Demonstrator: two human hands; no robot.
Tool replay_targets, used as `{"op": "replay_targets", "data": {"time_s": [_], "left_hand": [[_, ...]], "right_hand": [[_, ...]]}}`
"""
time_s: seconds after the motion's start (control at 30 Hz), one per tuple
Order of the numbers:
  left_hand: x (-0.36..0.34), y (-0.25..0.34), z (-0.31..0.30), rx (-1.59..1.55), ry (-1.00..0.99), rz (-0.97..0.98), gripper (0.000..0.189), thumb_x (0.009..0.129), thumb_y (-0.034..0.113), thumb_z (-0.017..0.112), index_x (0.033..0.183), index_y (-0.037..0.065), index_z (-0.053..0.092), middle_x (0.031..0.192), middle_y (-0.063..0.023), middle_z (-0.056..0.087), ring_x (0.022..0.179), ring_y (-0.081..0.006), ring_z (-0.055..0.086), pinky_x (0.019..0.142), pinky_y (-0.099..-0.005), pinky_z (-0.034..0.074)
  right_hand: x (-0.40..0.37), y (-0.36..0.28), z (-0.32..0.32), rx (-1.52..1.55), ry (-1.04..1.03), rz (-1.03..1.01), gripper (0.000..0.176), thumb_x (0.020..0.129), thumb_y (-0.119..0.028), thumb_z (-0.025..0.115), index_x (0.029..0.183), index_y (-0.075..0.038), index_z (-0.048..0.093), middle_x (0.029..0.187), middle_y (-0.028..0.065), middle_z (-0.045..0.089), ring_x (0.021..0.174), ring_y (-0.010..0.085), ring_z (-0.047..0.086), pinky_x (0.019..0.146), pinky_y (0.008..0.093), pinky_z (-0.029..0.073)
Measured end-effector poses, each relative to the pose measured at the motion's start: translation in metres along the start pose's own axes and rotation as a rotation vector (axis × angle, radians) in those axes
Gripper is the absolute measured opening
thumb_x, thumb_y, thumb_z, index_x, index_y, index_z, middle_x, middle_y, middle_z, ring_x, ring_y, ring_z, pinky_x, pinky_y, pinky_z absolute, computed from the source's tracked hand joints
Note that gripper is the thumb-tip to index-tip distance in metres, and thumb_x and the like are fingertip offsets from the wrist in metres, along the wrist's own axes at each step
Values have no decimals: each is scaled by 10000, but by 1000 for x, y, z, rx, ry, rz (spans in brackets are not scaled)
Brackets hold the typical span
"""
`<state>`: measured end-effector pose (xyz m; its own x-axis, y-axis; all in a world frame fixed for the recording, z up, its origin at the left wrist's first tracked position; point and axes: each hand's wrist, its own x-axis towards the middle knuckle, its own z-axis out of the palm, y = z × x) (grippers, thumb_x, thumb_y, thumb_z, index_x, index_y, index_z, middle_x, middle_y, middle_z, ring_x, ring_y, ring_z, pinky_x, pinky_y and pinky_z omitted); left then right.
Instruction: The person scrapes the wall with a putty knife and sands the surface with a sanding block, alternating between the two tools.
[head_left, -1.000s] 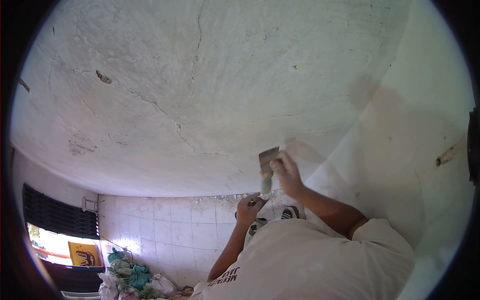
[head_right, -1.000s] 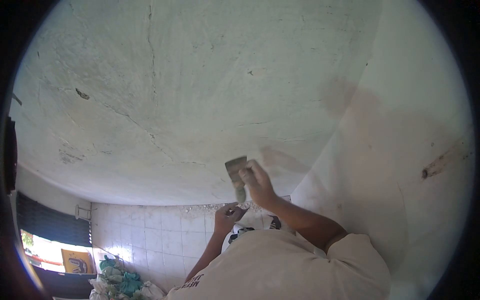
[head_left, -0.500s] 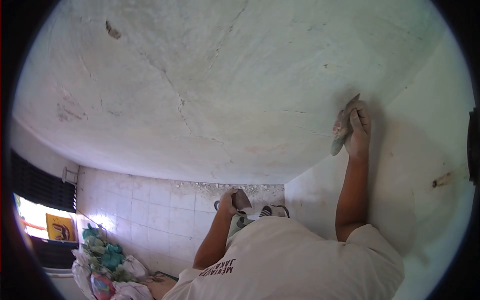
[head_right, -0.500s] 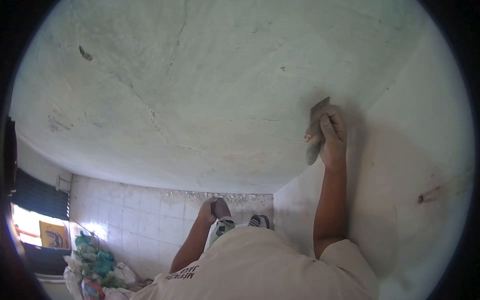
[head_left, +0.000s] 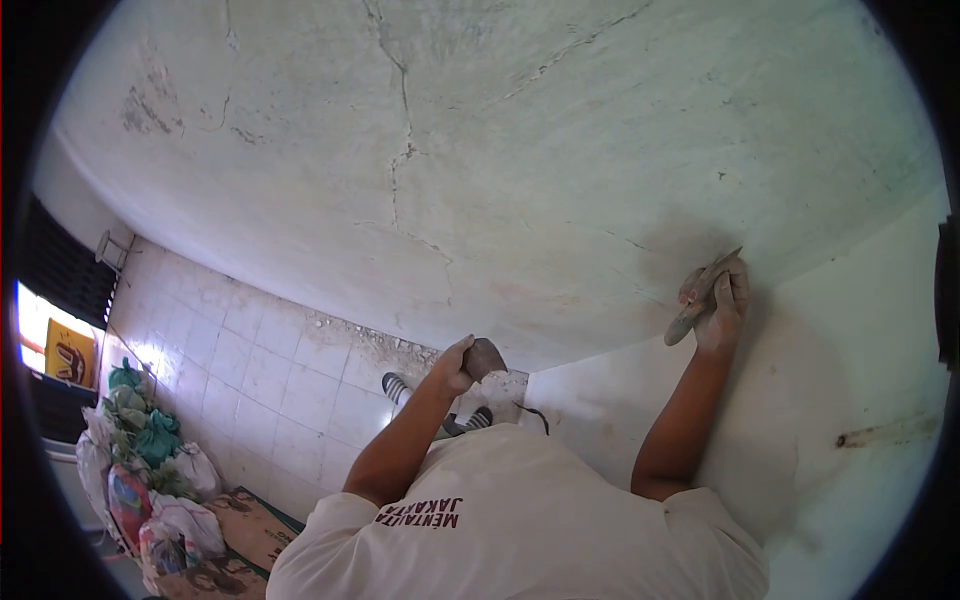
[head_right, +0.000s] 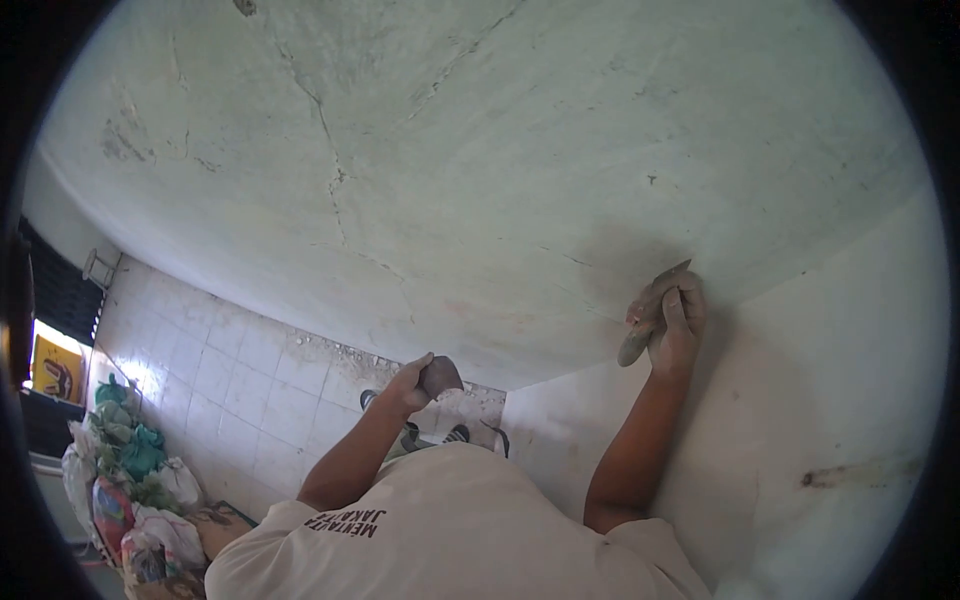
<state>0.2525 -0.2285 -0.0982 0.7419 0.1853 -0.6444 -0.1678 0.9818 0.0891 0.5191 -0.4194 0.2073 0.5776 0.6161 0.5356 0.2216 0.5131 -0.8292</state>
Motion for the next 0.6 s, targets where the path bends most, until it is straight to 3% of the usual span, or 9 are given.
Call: {"op": "replay_targets", "data": {"time_s": [0.13, 0.17, 0.27, 0.4, 0.5, 0.6], "left_hand": [[23, 5, 14, -119, -75, 45, 320, 1051, 268, 416, 1136, -20, 529, 1103, -163, 637, 998, -306, 653, 921, -438, 551], [-3, 8, 48, -92, -36, 47, 332, 1057, 265, 400, 1129, -32, 528, 1088, -158, 634, 974, -301, 652, 913, -431, 554], [3, 21, 72, -145, -139, 81, 330, 1054, 250, 397, 1146, -42, 523, 1098, -162, 633, 987, -301, 650, 915, -425, 555], [-15, 21, 103, -50, -94, 121, 251, 1024, 149, 417, 1131, -48, 530, 1085, -162, 641, 1033, -301, 647, 960, -401, 544], [-3, 16, 96, -120, -190, 147, 211, 996, 104, 470, 1131, -47, 531, 1105, -167, 624, 1067, -284, 620, 951, -371, 531], [-28, 1, 127, -195, -27, 310, 202, 966, 93, 533, 1125, -30, 533, 1118, -150, 619, 1066, -284, 620, 929, -382, 534]], "right_hand": [[-1, -3, 3, -65, 15, 24, 160, 1026, -182, 470, 947, -45, 496, 692, 49, 505, 583, 146, 498, 534, 303, 436], [-1, -3, 3, -67, 31, 36, 162, 1026, -181, 471, 945, -44, 497, 695, 48, 505, 585, 145, 499, 535, 304, 437], [-1, 2, -4, -58, -29, 9, 163, 1028, -182, 473, 953, -40, 498, 707, 48, 509, 591, 145, 501, 537, 309, 443], [-1, 1, -2, -71, -11, -10, 168, 1026, -192, 488, 965, -37, 507, 711, 48, 510, 582, 147, 507, 529, 310, 446], [0, 1, -2, -77, -43, -25, 180, 1024, -199, 498, 963, -30, 513, 709, 47, 505, 571, 143, 508, 522, 305, 449], [1, 0, -1, -87, -46, -32, 193, 1022, -202, 502, 952, -23, 516, 706, 46, 500, 558, 137, 505, 519, 298, 451]]}}
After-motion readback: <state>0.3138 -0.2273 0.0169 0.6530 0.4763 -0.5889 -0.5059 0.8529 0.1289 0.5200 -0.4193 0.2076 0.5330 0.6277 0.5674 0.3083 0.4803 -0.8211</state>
